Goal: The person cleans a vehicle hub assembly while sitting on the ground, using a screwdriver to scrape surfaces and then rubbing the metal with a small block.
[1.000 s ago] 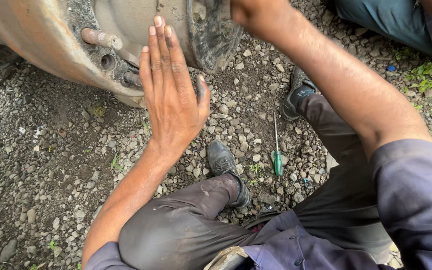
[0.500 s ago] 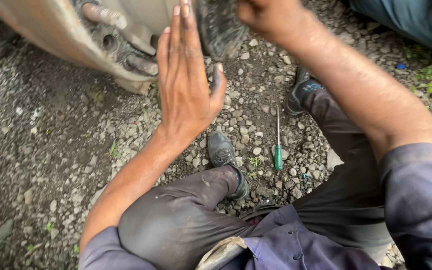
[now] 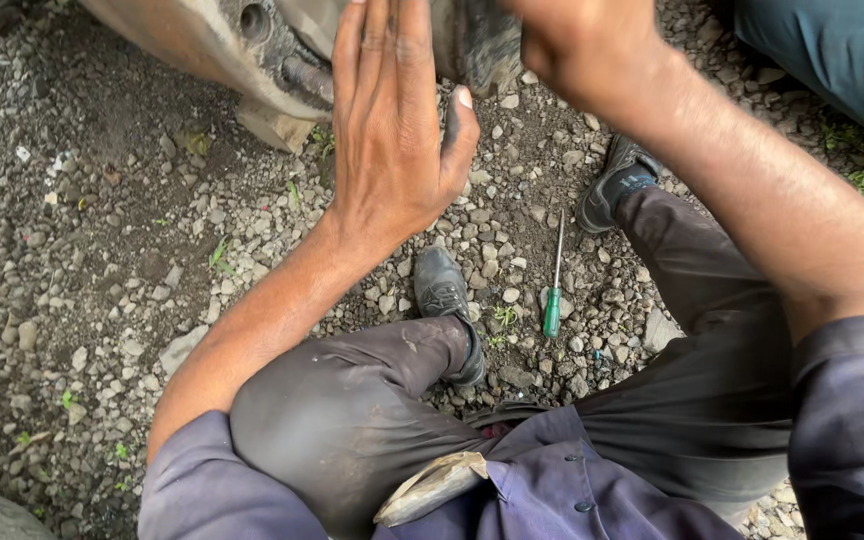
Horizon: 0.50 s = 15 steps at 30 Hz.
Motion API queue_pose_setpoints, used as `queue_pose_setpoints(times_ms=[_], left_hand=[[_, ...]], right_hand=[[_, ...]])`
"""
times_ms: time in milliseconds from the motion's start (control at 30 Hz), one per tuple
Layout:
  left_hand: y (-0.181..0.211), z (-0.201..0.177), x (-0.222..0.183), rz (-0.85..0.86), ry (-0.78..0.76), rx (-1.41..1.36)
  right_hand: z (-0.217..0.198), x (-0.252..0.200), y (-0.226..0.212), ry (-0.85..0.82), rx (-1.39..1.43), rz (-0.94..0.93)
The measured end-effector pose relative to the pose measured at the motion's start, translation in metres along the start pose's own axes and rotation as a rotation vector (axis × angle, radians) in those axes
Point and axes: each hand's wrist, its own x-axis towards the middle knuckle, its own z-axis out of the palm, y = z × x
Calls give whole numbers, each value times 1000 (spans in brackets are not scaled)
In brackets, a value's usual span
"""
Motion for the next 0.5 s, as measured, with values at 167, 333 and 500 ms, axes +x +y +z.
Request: queue_pose_setpoints(times_ms=[167,333,500], left_hand=[[-3,-10,0,-38,12,4],[-8,-5,1,-20,60,35],[-8,-5,-1,-6,50,33]], right_hand=[[-13,22,-22,188,-133,-316],[-3,1,-36,50,-235,-488],[4,-18,-28,56,-310,-507]])
